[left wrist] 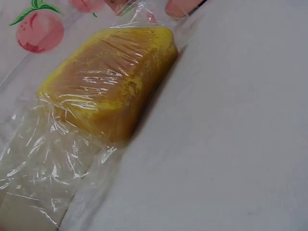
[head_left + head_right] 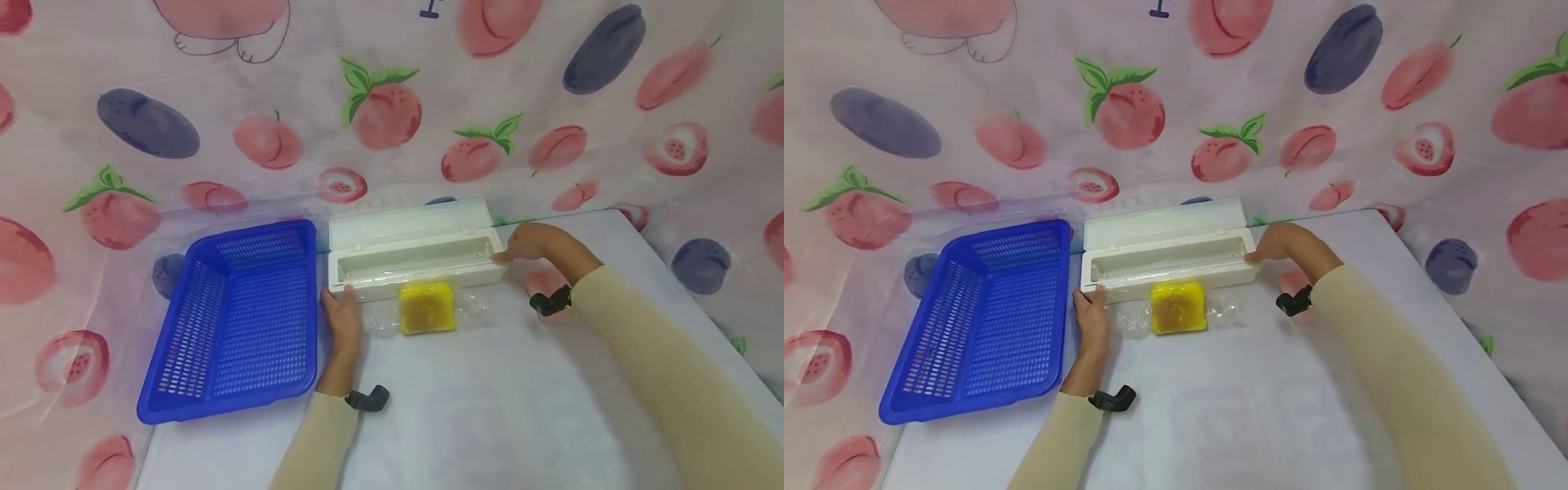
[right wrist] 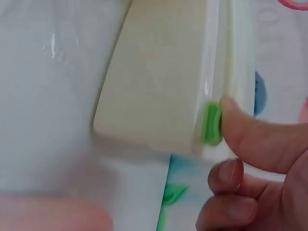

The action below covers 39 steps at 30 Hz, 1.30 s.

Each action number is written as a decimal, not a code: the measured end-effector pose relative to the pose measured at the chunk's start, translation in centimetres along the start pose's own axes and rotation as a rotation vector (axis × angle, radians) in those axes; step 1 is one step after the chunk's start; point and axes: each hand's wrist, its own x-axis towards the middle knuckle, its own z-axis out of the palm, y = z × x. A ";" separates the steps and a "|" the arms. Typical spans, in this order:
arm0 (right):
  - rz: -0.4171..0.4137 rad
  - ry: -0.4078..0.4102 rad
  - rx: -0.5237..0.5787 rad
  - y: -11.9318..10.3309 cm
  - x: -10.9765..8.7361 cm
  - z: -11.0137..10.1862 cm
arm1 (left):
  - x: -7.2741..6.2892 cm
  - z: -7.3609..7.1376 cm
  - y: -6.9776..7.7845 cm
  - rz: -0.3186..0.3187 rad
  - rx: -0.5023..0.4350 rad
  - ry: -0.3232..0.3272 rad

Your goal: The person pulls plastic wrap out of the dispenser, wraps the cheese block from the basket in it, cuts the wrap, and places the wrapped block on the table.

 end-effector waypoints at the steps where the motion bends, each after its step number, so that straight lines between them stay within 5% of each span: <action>1: 0.006 0.005 0.037 0.3 -0.1 0.1 | 0.1 -0.1 -0.1 -0.001 -0.004 -0.008; 7: -0.026 0.075 0.118 0.6 0.0 1.3 | 0.4 -0.5 -0.3 0.004 -0.020 -0.018; 11: -0.008 0.153 0.290 1.0 -0.2 3.4 | 0.3 -0.5 -0.5 0.021 -0.014 -0.007; 19: 0.151 0.144 1.035 -1.4 -2.5 9.3 | -1.5 -0.6 0.3 -0.046 0.030 -0.001; 26: 0.143 0.089 1.103 -2.6 -3.0 12.2 | -3.2 -1.2 0.5 -0.073 0.026 -0.011; 32: 0.080 0.074 1.071 -2.8 -2.7 13.4 | -2.7 -1.2 0.2 -0.086 0.220 -0.212; 39: 0.035 0.077 0.904 -3.2 -2.0 14.0 | -2.1 -0.7 -0.3 -0.063 0.252 -0.367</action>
